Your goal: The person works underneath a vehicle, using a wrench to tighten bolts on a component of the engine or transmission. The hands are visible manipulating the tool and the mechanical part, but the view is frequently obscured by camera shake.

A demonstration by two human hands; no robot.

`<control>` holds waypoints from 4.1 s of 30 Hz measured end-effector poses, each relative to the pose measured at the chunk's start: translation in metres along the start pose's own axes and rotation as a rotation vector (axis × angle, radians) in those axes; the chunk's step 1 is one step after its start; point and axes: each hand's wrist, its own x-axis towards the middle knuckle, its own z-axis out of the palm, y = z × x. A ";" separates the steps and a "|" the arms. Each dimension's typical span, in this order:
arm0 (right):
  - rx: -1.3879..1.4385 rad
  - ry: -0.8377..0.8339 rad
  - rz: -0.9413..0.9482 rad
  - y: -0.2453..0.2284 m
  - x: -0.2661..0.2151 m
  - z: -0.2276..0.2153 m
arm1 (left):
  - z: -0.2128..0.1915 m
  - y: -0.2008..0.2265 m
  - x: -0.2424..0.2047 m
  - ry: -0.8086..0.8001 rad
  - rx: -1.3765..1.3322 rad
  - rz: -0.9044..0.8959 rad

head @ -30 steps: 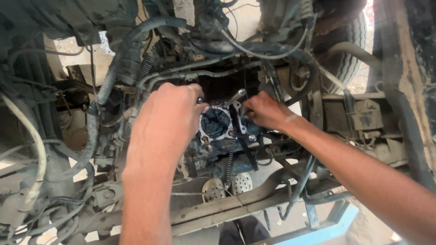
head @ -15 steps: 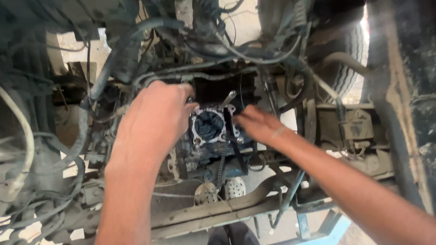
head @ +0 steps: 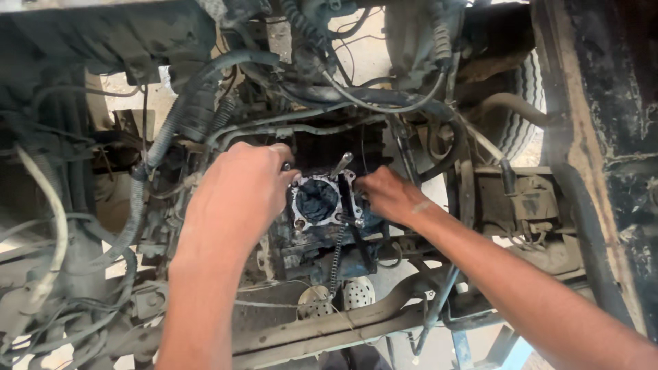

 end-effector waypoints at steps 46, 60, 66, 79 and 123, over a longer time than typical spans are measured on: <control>-0.064 -0.220 -0.031 -0.022 0.001 -0.017 | 0.006 -0.005 -0.004 0.043 -0.087 -0.032; -0.041 -0.125 -0.125 0.016 0.011 -0.016 | 0.020 -0.015 0.002 0.116 -0.170 0.023; -0.165 -0.173 0.060 -0.003 0.021 -0.030 | 0.015 -0.008 0.003 0.070 -0.091 -0.052; 0.173 -0.054 0.076 -0.001 0.012 -0.012 | 0.058 -0.018 0.022 0.186 0.121 0.080; 0.559 0.477 1.108 0.012 -0.037 0.118 | 0.059 -0.018 0.023 0.207 0.083 0.032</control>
